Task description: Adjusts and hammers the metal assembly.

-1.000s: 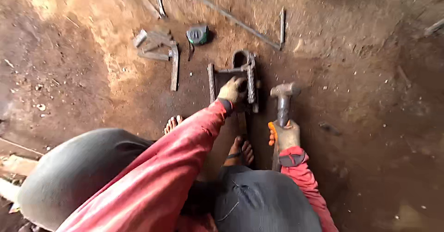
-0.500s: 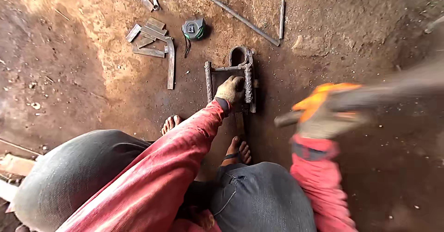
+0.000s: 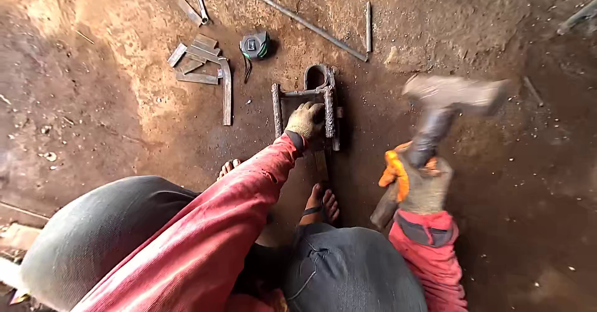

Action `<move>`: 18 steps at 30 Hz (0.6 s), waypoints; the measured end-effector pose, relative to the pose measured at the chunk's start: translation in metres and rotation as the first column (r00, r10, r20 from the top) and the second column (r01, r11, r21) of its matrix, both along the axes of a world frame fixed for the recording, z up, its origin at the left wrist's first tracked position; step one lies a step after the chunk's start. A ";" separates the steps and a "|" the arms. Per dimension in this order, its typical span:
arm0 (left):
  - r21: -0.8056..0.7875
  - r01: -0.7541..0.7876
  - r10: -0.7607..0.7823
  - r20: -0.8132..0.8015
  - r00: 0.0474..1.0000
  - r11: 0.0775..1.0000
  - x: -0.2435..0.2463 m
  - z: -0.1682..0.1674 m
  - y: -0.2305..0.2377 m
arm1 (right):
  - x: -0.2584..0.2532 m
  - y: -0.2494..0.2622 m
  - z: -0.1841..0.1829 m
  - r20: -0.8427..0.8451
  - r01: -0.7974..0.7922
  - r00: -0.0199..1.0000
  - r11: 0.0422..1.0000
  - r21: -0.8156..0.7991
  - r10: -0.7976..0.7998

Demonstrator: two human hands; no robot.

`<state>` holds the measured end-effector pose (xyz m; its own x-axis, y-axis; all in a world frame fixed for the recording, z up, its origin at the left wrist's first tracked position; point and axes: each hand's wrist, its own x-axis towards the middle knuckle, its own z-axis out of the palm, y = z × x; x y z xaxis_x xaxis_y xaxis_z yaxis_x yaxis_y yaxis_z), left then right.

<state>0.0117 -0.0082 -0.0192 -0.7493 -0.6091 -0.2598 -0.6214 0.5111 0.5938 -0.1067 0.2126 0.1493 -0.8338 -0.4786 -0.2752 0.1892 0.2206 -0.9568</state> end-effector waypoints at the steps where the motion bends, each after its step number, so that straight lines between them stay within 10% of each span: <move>1: -0.006 0.008 -0.008 0.003 1.000 1.000 0.000 -0.001 0.001 | -0.010 -0.003 0.017 -0.112 -0.022 0.994 0.993 -0.114 0.009; 8: -0.029 0.040 -0.040 0.014 0.999 0.999 -0.001 0.004 0.000 | -0.050 -0.046 0.061 -0.423 0.023 0.871 0.881 -0.473 -0.251; 11: -0.040 0.028 -0.028 0.014 1.000 0.999 -0.001 0.003 -0.001 | 0.003 -0.040 -0.012 -0.396 0.132 0.917 0.976 0.174 -0.053; 13: -0.036 0.032 -0.031 0.023 0.999 0.999 -0.001 0.005 -0.003 | 0.021 -0.033 -0.068 0.013 -0.166 0.978 0.734 0.659 0.209; 18: -0.006 0.058 -0.058 0.071 0.996 0.998 -0.006 0.012 -0.015 | 0.024 -0.023 -0.097 0.350 -0.288 0.936 0.673 0.681 0.046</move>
